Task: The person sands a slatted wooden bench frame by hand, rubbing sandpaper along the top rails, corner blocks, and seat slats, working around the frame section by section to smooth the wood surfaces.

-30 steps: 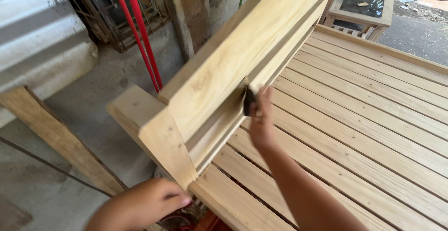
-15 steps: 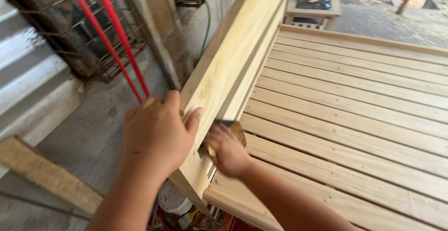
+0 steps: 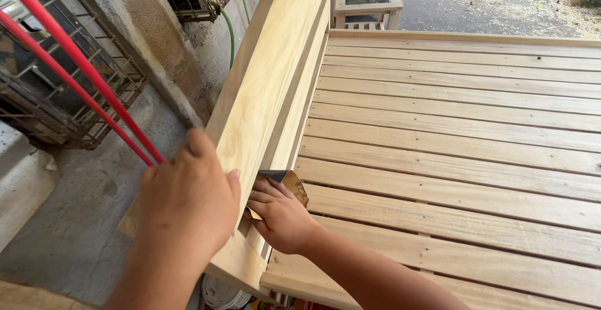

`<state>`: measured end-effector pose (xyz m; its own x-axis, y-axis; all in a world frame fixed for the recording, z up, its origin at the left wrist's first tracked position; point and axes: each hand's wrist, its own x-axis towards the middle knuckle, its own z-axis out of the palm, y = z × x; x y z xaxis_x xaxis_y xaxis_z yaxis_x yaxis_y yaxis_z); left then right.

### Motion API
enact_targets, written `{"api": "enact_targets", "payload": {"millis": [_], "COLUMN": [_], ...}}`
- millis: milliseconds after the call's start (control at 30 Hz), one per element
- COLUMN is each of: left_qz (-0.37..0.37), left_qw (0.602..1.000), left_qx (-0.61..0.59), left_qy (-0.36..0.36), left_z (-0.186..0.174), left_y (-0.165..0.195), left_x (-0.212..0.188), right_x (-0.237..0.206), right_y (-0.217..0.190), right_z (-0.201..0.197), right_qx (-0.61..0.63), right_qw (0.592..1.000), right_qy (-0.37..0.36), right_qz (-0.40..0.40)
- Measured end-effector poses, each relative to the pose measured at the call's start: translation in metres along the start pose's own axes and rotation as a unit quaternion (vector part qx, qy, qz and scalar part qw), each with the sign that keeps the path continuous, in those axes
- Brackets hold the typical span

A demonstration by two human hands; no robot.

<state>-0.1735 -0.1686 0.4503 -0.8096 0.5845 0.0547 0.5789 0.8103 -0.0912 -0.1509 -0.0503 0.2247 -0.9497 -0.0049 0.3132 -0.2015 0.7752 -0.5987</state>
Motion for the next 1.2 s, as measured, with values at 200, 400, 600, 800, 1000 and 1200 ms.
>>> {"api": "enact_targets", "payload": {"millis": [200, 400, 600, 800, 1000, 1200], "left_qz": [0.061, -0.002, -0.013, -0.002, -0.008, 0.002], "left_qw": [0.996, 0.999, 0.991, 0.995, 0.997, 0.995], "left_qx": [0.020, 0.028, -0.026, -0.071, -0.040, -0.095], "left_qy": [0.070, -0.037, -0.132, -0.072, -0.067, -0.021], "left_z": [0.003, 0.001, 0.016, 0.022, 0.003, -0.004], "left_y": [0.009, 0.012, -0.001, -0.001, 0.010, 0.013], "left_x": [0.032, 0.044, 0.065, 0.063, 0.053, 0.049], "right_x": [0.056, 0.118, 0.180, 0.147, 0.037, 0.032], "right_y": [0.069, 0.146, 0.222, 0.203, 0.070, 0.050], "right_z": [-0.030, -0.081, -0.104, -0.071, 0.053, 0.076], "right_qx": [-0.061, -0.034, -0.018, 0.118, 0.295, 0.363], "right_qw": [0.995, 0.994, 0.986, 0.975, 0.922, 0.887], "right_qy": [0.043, 0.098, 0.129, 0.189, 0.252, 0.285], "right_qz": [0.065, 0.046, 0.108, 0.000, -0.021, 0.017]}}
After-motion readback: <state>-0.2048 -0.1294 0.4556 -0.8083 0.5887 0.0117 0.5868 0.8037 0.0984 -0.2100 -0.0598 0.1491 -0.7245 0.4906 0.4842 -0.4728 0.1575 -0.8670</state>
